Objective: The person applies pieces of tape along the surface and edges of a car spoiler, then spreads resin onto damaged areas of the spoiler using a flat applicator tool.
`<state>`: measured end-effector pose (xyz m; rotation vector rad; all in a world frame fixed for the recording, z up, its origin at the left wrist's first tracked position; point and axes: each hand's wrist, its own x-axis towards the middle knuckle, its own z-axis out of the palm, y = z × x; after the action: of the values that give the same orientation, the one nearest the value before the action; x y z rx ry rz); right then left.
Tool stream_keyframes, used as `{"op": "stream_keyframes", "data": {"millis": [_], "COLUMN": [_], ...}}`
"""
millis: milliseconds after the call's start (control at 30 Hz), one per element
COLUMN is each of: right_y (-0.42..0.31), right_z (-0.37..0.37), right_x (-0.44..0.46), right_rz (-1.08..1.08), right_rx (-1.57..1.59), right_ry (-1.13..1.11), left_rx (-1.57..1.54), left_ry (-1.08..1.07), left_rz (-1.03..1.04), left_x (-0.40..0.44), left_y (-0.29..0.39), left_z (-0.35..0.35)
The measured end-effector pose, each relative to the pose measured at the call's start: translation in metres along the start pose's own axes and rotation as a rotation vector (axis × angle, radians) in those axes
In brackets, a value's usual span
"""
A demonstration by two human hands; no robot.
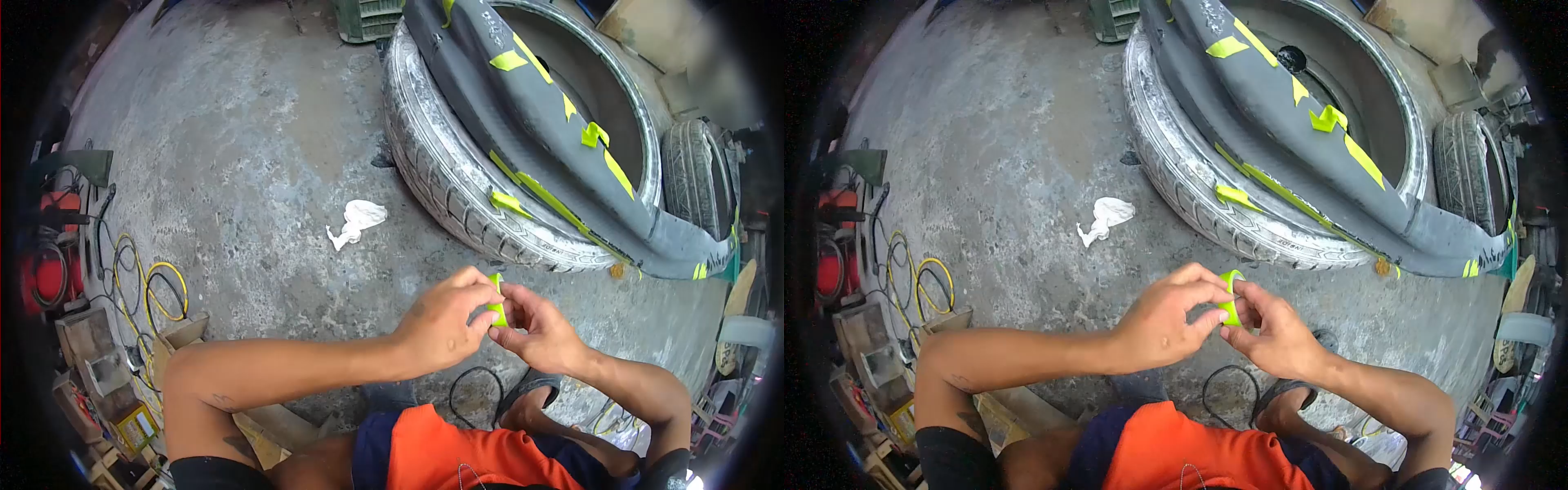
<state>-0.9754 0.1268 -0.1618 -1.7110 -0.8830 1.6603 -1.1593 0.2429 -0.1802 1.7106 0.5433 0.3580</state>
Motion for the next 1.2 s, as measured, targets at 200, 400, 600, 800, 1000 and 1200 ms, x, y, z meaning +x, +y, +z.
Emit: {"op": "stream_keyframes", "data": {"millis": [200, 400, 600, 800, 1000, 1200], "right_y": [-0.012, -0.025, -0.019, -0.024, -0.020, -0.027], "right_z": [-0.007, -0.009, -0.018, -0.022, -0.024, -0.033], "right_x": [0.004, -0.004, -0.010, -0.017, -0.019, -0.029], "right_rz": [0.031, -0.007, -0.328, -0.068, 0.013, -0.047], "right_rx": [0.034, 0.090, -0.309, -0.158, 0.048, -0.071], "right_ry": [-0.085, -0.311, -0.210, -0.143, -0.197, -0.281], "left_rx": [0.086, -0.315, -0.593, -0.420, -0.400, -0.095], "left_ry": [0.034, -0.307, -0.341, -0.222, -0.219, 0.439], "left_rz": [0.097, -0.308, -0.438, -0.389, -0.256, 0.079], "left_x": [0.001, 0.010, 0.012, 0.014, 0.019, 0.058], "left_y": [-0.013, -0.019, -0.024, -0.013, -0.013, 0.010], "left_z": [0.002, -0.011, -0.013, -0.005, -0.004, -0.067]}}
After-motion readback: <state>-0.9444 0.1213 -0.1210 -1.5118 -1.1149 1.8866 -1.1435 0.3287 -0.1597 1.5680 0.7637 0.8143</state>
